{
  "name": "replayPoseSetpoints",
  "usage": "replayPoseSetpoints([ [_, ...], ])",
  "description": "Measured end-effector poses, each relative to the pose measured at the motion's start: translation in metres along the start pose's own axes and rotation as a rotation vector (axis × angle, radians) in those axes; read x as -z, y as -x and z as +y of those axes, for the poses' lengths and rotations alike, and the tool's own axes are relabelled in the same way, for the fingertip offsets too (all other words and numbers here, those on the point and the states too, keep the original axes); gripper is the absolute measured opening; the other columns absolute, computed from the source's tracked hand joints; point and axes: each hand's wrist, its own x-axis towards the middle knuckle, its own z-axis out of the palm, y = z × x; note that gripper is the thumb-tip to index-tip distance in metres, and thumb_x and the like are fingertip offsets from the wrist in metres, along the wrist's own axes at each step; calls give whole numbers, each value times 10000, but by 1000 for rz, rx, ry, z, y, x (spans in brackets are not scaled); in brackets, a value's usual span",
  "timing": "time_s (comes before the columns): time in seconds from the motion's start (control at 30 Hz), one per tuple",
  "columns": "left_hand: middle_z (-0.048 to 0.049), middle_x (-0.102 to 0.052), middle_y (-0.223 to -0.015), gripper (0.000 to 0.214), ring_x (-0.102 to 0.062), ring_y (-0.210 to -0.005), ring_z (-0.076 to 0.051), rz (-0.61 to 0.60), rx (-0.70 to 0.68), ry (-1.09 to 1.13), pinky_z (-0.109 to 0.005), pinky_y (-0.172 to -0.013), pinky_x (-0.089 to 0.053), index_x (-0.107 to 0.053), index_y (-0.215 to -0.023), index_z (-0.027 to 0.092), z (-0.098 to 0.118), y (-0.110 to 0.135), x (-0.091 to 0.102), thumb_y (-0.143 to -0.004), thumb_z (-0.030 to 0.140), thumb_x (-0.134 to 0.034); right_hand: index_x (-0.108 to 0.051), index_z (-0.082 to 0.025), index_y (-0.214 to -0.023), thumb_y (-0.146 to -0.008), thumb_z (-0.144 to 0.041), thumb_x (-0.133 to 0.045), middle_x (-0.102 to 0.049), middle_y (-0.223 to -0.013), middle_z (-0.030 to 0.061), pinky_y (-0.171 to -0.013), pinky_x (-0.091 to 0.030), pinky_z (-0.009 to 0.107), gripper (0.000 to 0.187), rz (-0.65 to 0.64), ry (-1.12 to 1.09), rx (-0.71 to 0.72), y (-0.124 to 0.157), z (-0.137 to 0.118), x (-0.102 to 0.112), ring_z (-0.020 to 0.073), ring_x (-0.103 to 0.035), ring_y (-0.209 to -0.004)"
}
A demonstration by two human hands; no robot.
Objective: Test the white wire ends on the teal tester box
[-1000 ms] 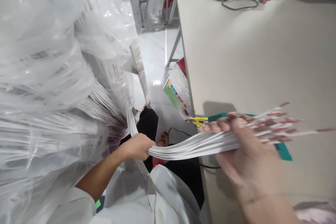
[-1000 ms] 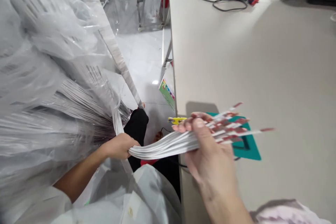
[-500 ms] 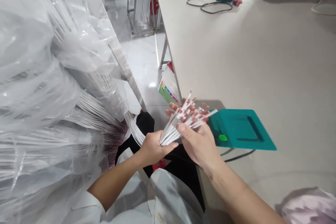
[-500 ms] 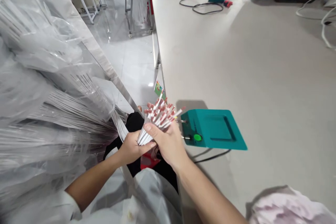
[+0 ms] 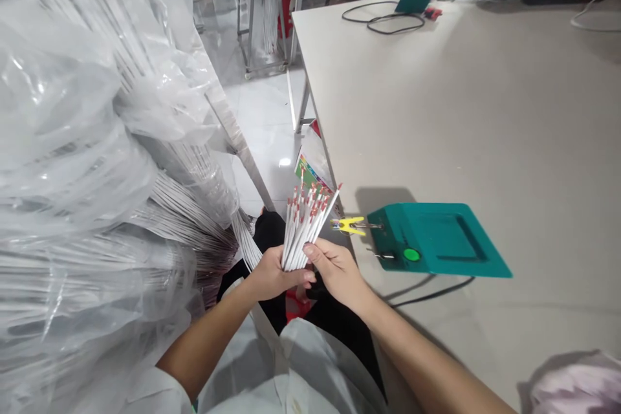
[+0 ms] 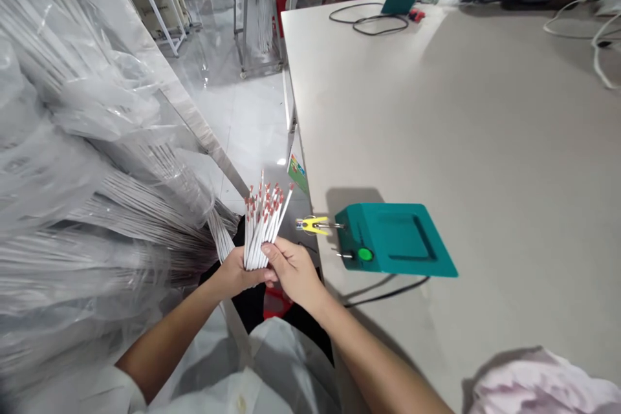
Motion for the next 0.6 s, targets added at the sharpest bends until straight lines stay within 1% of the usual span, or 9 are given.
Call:
replayPoseSetpoints([
  [0.13, -12, -626, -671, 270, -569, -625, -130, 191, -117, -159, -250, -601, -451, -614, -781, 112, 4, 0, -5, -622, 294, -734, -551, -163, -626, -789, -509, -523, -538, -562, 1, -486, -434, 237, 383, 50, 52, 93, -1, -1, -2, 121, -510, -518],
  [0.17, -12, -624, -668, 239, -562, -628, -128, 213, -138, -182, -249, -607, -446, -616, -749, 113, 5, 1, -5, -626, 284, -729, -553, -166, -620, -785, -500, -533, -537, -566, 1, -498, -441, 237, 374, 45, 56, 110, -1, -1, -3, 123, -512, -533],
  [0.2, -16, -623, -661, 214, -559, -627, -128, 213, -148, -183, -253, -614, -445, -617, -714, 112, 5, 1, -5, -634, 281, -721, -553, -169, -619, -787, -492, -535, -527, -558, -3, -494, -442, 237, 365, 31, 52, 118, -1, -1, -3, 122, -507, -527],
  [0.27, -29, -621, -637, 209, -563, -619, -132, 161, -142, -135, -269, -630, -451, -615, -655, 108, 6, 3, -3, -653, 296, -707, -557, -173, -630, -801, -475, -524, -512, -548, -11, -483, -440, 235, 348, 6, 38, 122, -1, 0, -4, 116, -492, -504],
  [0.3, -33, -621, -628, 223, -566, -613, -133, 139, -133, -95, -278, -635, -456, -618, -652, 105, 5, 4, -2, -650, 308, -712, -559, -174, -630, -810, -466, -514, -519, -561, -8, -499, -447, 238, 346, 15, 41, 136, -1, 0, -4, 117, -497, -512],
  [0.4, -32, -623, -621, 298, -579, -582, -136, 131, -87, 28, -295, -617, -470, -633, -738, 98, 1, 7, 1, -596, 330, -757, -568, -173, -616, -830, -446, -492, -578, -646, 20, -628, -479, 260, 355, 106, 71, 208, -3, 1, -3, 141, -553, -627],
  [0.47, -26, -612, -597, 327, -575, -548, -130, 143, -61, 66, -285, -578, -468, -625, -749, 96, -2, 7, 2, -574, 328, -775, -581, -172, -600, -832, -434, -493, -609, -684, 33, -694, -481, 273, 362, 137, 101, 245, -5, 1, -1, 158, -578, -690],
  [0.53, -21, -599, -579, 304, -563, -527, -117, 159, -74, 65, -265, -551, -461, -616, -715, 95, -6, 5, 1, -584, 320, -772, -606, -168, -604, -837, -430, -486, -620, -689, 35, -694, -483, 275, 370, 126, 116, 259, -5, 1, 0, 162, -587, -694],
  [0.6, -16, -593, -577, 277, -555, -526, -107, 166, -107, 64, -254, -550, -465, -615, -701, 96, -9, 1, -1, -606, 313, -760, -644, -164, -654, -836, -441, -486, -617, -684, 28, -640, -491, 273, 367, 111, 101, 252, -5, 1, 0, 153, -583, -637],
])
